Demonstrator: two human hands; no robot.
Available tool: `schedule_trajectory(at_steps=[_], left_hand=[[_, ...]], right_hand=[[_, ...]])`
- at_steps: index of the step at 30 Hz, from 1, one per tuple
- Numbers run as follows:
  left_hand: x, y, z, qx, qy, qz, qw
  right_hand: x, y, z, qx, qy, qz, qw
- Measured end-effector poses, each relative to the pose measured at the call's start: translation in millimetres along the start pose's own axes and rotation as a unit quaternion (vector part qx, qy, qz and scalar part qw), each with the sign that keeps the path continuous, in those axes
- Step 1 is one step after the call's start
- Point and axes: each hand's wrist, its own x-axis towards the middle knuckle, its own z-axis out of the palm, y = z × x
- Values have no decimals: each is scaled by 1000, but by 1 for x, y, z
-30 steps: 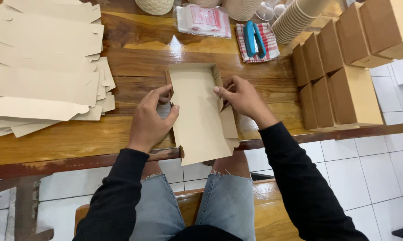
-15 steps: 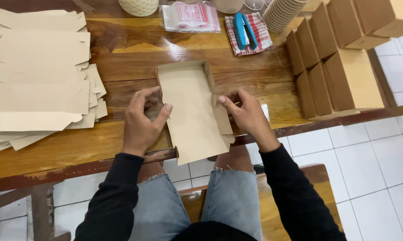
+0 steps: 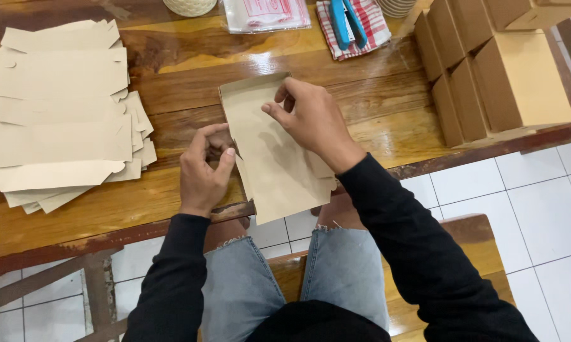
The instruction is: The person assembles cardboard boxes by folding the flat sheets into a three-dimensional shape and tucking the tabs into the pre-cut slots.
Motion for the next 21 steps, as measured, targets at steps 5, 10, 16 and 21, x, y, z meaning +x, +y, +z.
schedule_trajectory(at_steps=[5, 10, 16, 21], left_hand=[[0, 16, -2, -7, -10, -20, 1000], [8, 12, 6, 47, 42, -70, 996], [9, 9, 10, 41, 74, -52, 995], [10, 23, 7, 4, 80, -79, 994]], right_hand=[[-3, -34, 9, 33, -89, -4, 995], [-42, -48, 20, 98, -160, 35, 982], [-61, -32, 29, 118, -177, 81, 974], [-70, -34, 22, 224, -171, 162, 946]])
